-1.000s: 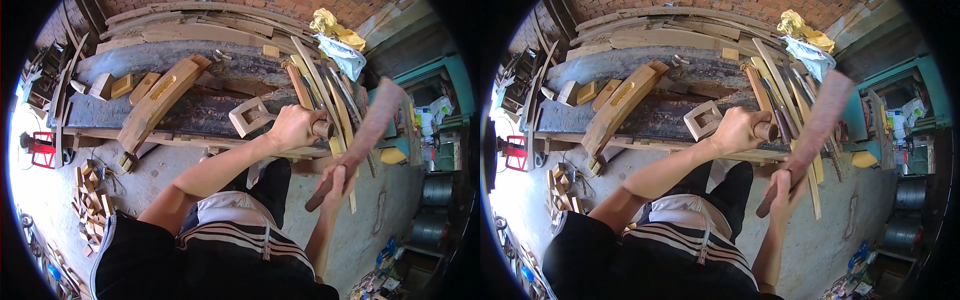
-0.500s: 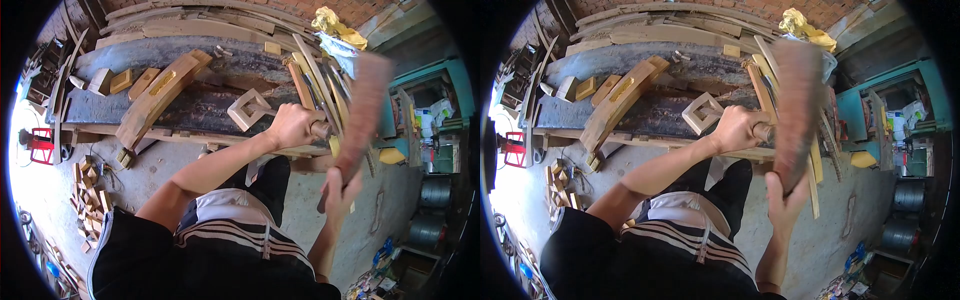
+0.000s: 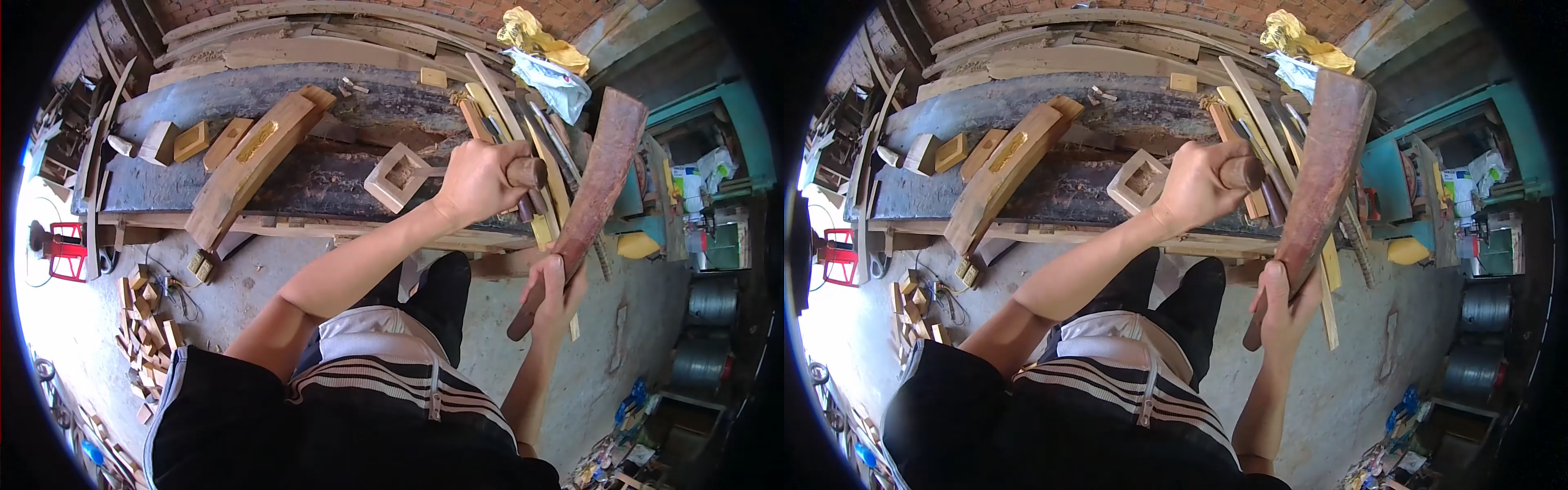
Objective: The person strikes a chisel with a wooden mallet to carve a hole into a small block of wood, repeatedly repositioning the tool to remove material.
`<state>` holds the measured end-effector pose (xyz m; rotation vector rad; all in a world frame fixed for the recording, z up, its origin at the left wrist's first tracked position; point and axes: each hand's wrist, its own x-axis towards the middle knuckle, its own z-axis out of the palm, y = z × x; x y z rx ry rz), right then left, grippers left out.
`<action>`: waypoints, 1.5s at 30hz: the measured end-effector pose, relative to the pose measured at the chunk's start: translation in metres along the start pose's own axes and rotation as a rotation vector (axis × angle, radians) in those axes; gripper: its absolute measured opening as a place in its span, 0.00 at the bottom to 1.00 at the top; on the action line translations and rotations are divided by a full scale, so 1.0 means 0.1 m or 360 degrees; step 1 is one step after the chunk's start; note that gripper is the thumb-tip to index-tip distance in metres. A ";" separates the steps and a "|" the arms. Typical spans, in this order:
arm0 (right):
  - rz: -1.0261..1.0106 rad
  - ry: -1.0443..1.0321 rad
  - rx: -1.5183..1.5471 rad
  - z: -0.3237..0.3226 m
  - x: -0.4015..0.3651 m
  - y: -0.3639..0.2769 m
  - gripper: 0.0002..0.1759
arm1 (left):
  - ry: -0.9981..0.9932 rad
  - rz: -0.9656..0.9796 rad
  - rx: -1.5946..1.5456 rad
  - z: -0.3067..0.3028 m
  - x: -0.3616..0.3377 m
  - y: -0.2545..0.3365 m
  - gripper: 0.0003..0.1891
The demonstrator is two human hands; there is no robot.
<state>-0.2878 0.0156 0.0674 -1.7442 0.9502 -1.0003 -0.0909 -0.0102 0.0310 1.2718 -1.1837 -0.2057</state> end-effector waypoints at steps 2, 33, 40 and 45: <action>0.0068 0.0024 -0.0028 0.00 -0.02 0.00 0.23 | 0.0010 0.0029 0.0102 0.03 0.01 0.03 0.09; -0.0206 -0.0113 -0.0013 0.25 0.47 -0.47 0.18 | 0.0125 -0.0212 0.0069 -0.17 0.19 -0.36 0.13; -0.0658 -0.0444 -0.0721 0.34 0.65 -0.12 0.29 | 0.0031 -0.0243 0.0153 -0.18 0.18 -0.53 0.13; 0.0195 -0.0422 -0.0069 0.32 0.38 -0.12 0.30 | 0.0271 -0.0148 -0.0188 -0.38 0.34 -0.52 0.08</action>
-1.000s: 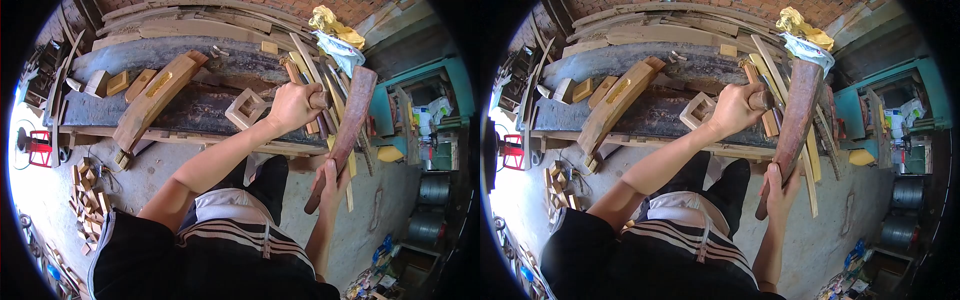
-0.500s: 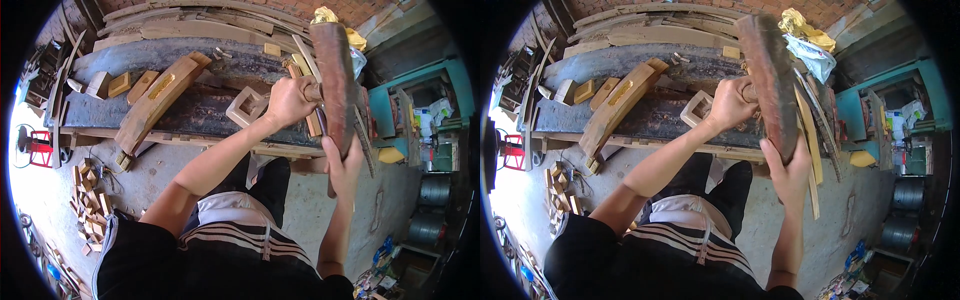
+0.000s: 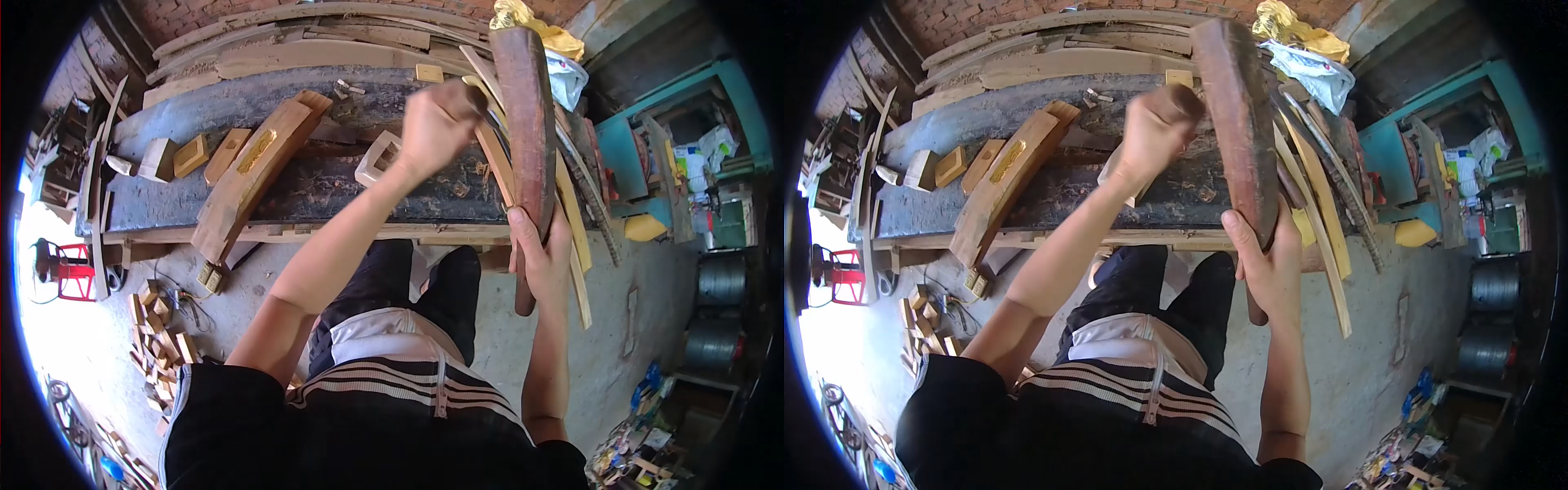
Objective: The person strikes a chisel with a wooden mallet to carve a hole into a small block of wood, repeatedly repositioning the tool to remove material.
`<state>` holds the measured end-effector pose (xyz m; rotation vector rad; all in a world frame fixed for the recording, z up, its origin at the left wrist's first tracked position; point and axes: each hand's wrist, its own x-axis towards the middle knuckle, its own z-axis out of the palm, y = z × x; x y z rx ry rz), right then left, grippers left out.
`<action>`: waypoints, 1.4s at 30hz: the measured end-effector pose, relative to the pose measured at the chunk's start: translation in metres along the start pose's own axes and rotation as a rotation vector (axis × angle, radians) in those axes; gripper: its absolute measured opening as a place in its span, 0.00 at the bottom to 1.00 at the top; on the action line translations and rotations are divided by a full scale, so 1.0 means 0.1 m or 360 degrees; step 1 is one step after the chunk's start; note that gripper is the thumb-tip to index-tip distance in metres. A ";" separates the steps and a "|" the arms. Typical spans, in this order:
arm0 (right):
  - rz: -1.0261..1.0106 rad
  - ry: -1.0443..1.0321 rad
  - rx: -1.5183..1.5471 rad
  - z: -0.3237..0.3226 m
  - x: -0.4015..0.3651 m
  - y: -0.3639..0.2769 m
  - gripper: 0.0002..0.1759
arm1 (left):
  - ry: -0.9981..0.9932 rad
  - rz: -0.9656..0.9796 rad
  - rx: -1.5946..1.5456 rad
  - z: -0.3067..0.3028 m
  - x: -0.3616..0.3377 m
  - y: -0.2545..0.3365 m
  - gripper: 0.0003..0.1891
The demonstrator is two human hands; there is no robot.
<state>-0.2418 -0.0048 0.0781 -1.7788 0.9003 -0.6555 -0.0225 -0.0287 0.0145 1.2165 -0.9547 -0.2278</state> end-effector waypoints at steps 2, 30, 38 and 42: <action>0.0021 0.0077 0.0152 0.03 -0.05 0.14 0.27 | 0.0053 -0.0192 -0.0176 -0.20 0.12 0.07 0.10; 0.0381 0.0309 0.0191 -0.10 -0.22 0.41 0.22 | -0.0178 -0.0004 0.0520 0.36 -0.21 0.19 0.12; 0.0279 0.0302 0.0098 -0.06 -0.13 0.32 0.22 | -0.0239 -0.0040 0.0530 0.36 -0.20 0.22 0.15; 0.0084 0.0413 0.0193 -0.12 -0.10 0.02 0.21 | -0.0246 0.0054 0.0544 0.36 -0.25 0.18 0.13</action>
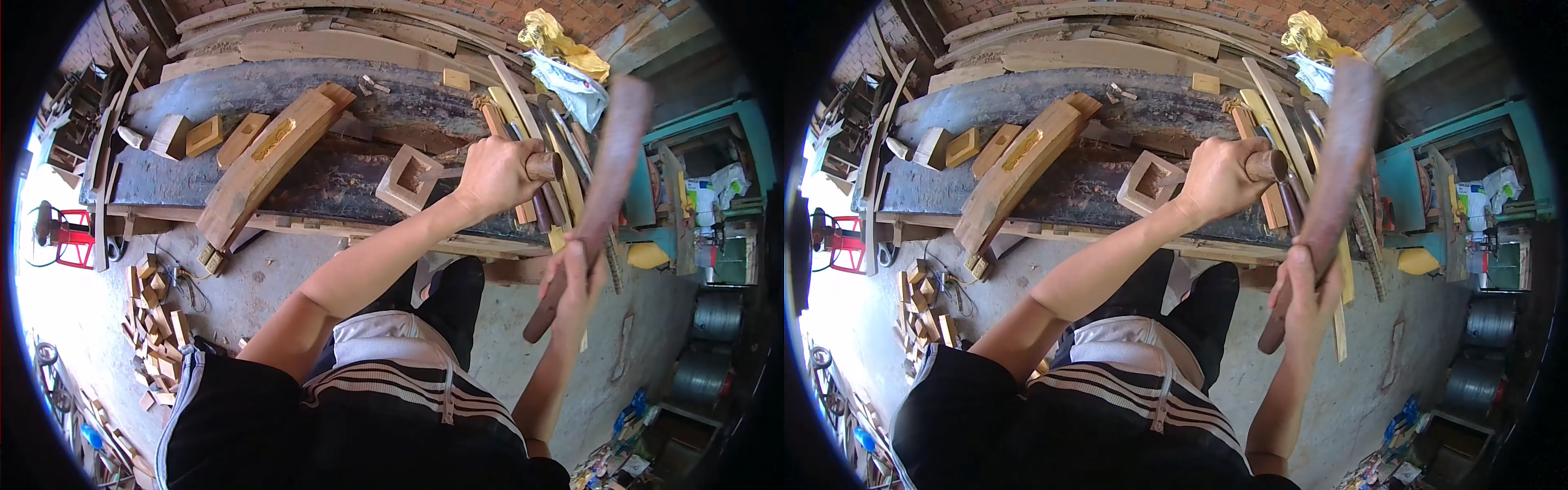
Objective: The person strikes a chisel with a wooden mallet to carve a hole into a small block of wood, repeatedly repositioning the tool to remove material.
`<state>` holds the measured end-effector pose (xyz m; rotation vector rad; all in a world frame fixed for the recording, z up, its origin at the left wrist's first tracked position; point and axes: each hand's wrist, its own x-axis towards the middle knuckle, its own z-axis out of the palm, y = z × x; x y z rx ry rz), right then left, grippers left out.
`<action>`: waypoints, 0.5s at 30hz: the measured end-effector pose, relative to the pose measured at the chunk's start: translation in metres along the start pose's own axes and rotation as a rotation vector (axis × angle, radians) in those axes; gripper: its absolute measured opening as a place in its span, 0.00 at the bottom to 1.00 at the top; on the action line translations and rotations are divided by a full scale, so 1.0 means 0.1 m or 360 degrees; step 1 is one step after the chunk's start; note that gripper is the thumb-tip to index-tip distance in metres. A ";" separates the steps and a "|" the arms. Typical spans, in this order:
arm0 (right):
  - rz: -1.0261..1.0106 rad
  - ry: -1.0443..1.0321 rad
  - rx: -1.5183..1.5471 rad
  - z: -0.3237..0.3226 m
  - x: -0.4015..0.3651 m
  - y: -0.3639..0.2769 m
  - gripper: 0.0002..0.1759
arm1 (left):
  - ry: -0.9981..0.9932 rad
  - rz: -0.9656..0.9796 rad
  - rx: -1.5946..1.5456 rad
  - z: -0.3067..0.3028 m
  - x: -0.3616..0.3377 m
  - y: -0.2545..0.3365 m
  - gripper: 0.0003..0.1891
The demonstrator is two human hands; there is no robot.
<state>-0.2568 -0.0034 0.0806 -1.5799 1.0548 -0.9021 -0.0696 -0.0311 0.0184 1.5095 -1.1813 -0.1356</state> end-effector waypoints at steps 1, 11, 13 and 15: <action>0.0005 0.0008 0.0000 0.01 0.01 -0.09 0.21 | -0.0009 0.0000 -0.0003 -0.02 0.00 -0.01 0.13; -0.0374 -0.0402 -0.0654 0.10 0.24 -0.28 0.22 | 0.0256 -0.0071 -0.0308 -0.22 0.13 -0.17 0.14; -0.0303 -0.0312 -0.0409 0.20 0.16 -0.43 0.19 | 0.0251 -0.0106 -0.0377 -0.25 0.09 -0.17 0.12; -0.0509 -0.0121 -0.0057 0.23 0.15 -0.47 0.17 | 0.0234 -0.0072 -0.0335 -0.26 0.09 -0.16 0.10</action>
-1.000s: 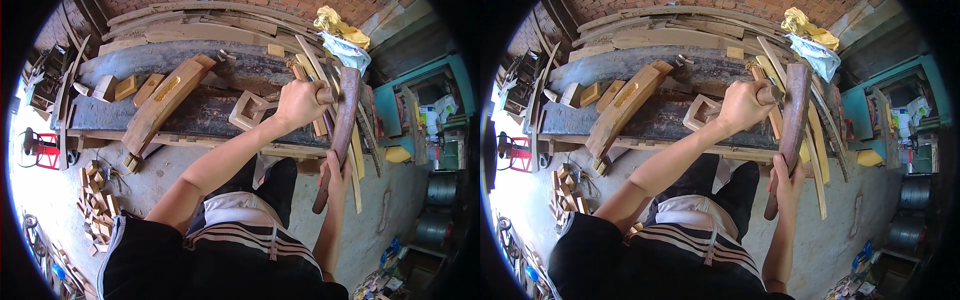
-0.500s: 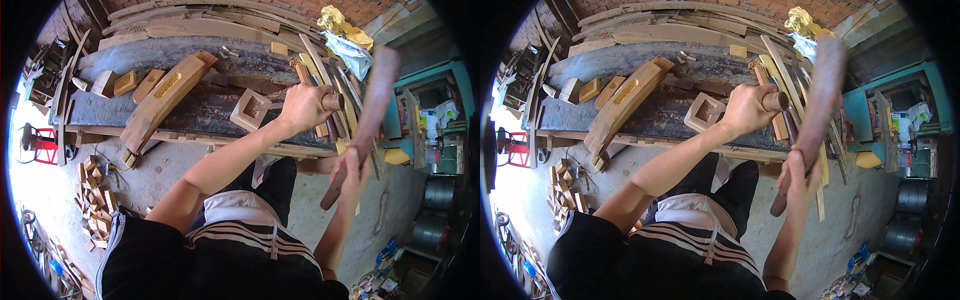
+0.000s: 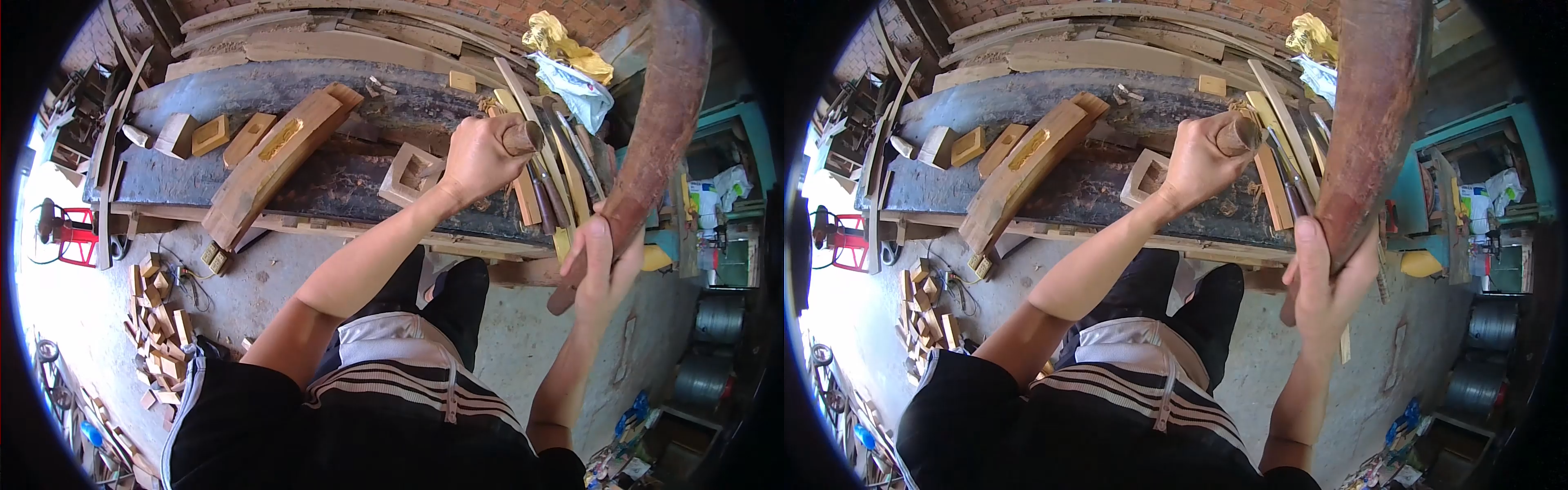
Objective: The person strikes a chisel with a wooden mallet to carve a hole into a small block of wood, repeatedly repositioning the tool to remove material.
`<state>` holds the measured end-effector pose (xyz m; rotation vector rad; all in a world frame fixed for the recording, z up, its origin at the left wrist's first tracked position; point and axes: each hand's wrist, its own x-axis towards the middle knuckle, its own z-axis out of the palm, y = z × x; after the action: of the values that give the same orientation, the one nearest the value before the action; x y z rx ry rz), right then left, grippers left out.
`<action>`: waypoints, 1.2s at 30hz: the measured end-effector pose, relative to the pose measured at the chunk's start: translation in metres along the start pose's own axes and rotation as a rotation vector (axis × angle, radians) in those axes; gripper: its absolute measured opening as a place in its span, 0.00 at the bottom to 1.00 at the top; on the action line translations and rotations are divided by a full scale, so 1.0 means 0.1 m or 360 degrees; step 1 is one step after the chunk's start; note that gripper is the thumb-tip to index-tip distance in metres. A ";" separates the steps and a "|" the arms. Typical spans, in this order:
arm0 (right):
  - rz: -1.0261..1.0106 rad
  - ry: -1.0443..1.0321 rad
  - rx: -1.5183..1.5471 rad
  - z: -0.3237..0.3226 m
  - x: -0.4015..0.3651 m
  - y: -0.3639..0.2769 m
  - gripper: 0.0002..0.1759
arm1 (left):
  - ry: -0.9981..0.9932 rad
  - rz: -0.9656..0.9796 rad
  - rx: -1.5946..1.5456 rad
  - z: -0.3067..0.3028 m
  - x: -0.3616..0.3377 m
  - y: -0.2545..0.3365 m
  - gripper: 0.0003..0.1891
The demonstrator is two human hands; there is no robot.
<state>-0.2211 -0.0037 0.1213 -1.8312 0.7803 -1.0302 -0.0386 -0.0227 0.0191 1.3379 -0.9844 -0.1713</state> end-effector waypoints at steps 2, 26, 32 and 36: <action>0.0102 -0.0212 -0.0484 0.00 0.05 0.09 0.23 | 0.0007 0.0021 -0.0005 0.00 0.01 -0.03 0.10; 0.0378 -0.0226 -0.0258 -0.11 -0.47 0.64 0.32 | 0.0386 -0.0248 -0.0571 -0.51 0.16 -0.23 0.12; 0.0509 -0.0116 -0.0112 -0.22 -0.62 0.72 0.34 | -0.0130 -0.0186 -0.0597 -0.30 0.19 -0.03 0.17; 0.0548 -0.0028 -0.0071 -0.29 -0.68 0.68 0.33 | -0.0144 -0.0173 -0.0509 -0.25 0.22 -0.01 0.17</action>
<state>-0.2850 0.0120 0.0450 -1.6650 1.0709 -0.7778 -0.0077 -0.0184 0.0313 1.0967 -0.9162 -0.4566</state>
